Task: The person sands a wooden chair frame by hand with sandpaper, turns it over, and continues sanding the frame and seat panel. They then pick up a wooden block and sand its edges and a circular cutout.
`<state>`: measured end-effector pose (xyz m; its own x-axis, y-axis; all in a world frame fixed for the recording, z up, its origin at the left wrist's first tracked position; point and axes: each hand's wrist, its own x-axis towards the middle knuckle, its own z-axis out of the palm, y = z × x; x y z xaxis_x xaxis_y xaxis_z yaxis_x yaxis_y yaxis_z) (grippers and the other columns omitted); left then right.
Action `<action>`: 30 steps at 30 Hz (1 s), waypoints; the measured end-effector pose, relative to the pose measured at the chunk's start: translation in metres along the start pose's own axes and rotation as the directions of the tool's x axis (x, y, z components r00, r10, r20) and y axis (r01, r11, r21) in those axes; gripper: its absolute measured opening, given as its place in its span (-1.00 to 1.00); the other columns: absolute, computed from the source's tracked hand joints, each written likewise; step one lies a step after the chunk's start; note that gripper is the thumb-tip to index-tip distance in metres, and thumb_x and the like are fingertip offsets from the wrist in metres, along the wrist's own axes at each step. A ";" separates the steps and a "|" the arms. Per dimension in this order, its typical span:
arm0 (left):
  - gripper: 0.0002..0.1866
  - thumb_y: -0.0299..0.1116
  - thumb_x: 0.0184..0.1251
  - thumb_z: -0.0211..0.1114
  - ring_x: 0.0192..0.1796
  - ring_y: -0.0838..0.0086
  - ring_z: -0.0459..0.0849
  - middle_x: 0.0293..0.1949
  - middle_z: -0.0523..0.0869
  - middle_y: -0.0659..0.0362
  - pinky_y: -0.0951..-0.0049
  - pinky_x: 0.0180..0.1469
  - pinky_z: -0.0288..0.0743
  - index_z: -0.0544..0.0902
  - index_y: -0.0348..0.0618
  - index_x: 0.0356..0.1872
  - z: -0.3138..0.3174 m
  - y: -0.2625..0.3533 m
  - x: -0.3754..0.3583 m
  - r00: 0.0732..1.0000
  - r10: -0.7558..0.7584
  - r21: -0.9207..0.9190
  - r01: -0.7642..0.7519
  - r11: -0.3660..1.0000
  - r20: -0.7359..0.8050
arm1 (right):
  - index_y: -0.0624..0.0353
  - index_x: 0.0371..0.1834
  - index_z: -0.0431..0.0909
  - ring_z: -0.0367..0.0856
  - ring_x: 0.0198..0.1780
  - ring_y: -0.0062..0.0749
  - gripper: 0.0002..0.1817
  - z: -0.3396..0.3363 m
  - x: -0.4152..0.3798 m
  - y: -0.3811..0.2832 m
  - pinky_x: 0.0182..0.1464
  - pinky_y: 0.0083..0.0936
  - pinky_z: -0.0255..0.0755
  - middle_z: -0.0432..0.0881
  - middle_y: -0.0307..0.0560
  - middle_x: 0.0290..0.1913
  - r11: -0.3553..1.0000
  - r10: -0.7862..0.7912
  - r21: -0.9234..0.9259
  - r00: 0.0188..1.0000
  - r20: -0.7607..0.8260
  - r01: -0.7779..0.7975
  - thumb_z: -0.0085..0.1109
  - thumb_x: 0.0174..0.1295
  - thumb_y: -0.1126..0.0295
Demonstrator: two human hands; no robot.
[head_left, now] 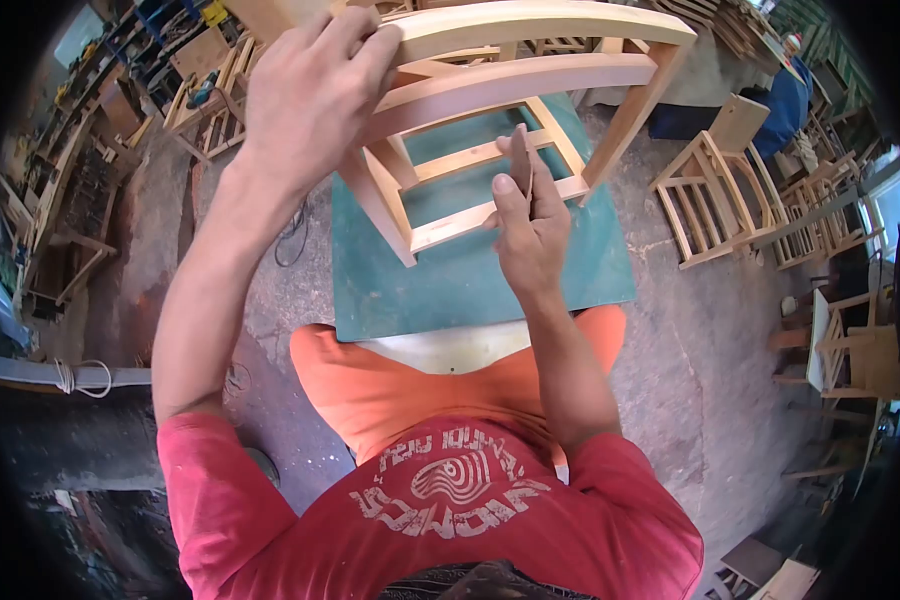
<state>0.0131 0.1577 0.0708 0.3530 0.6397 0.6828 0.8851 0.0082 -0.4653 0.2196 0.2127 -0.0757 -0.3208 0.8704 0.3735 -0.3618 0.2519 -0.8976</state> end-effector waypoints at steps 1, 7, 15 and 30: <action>-0.62 -0.33 0.25 0.50 -0.13 0.30 0.72 -0.18 0.71 0.22 0.30 -0.12 0.64 0.72 -0.06 0.09 0.000 -0.003 0.002 1.000 0.018 -0.003 -0.018 1.000 -0.007 | 0.35 0.62 0.27 0.48 -0.02 -0.50 -0.37 -0.003 -0.001 0.000 0.00 -0.57 0.47 0.49 0.23 0.48 0.998 0.010 0.063 1.000 0.019 -0.011 0.10 0.55 0.35; -0.61 -0.37 0.28 0.47 -0.14 0.28 0.74 -0.16 0.70 0.19 0.25 -0.11 0.66 0.73 -0.08 0.14 -0.013 -0.007 0.007 0.991 0.069 -0.079 -0.060 0.995 0.116 | 0.33 0.61 0.29 0.41 -0.58 -0.68 -0.35 -0.006 0.004 -0.009 -0.42 -0.69 0.48 0.60 0.14 0.41 0.970 0.081 0.221 0.993 0.085 -0.098 -0.10 0.65 0.07; -0.66 -0.47 0.26 0.43 -0.03 0.08 0.77 0.01 0.79 -0.01 0.13 0.07 0.63 0.73 -0.26 0.07 -0.048 -0.019 0.014 0.929 0.118 -0.186 -0.054 0.981 0.350 | 0.31 0.62 0.27 0.54 -0.43 -0.67 -0.34 0.019 -0.028 0.014 -0.41 -0.68 0.51 0.62 0.04 0.41 0.966 0.257 -0.016 0.956 0.143 -0.257 -0.10 0.64 0.09; -0.51 0.01 0.64 0.07 0.38 0.14 0.66 0.16 0.79 -0.16 -0.02 0.51 0.41 0.75 -0.10 0.23 -0.085 -0.153 0.053 0.846 -0.181 -0.133 0.131 0.982 -0.502 | 0.21 0.41 0.58 0.69 -0.01 -0.04 -0.45 0.119 0.010 0.008 -0.01 -0.17 0.63 0.60 0.12 0.13 0.833 -0.466 -0.320 0.884 0.034 0.452 0.32 0.38 0.28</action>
<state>-0.0779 0.1252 0.2263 0.2909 0.1537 0.9443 0.9561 -0.0108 -0.2928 0.1092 0.1734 -0.0508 -0.1450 0.6374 0.7568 -0.1662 0.7383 -0.6537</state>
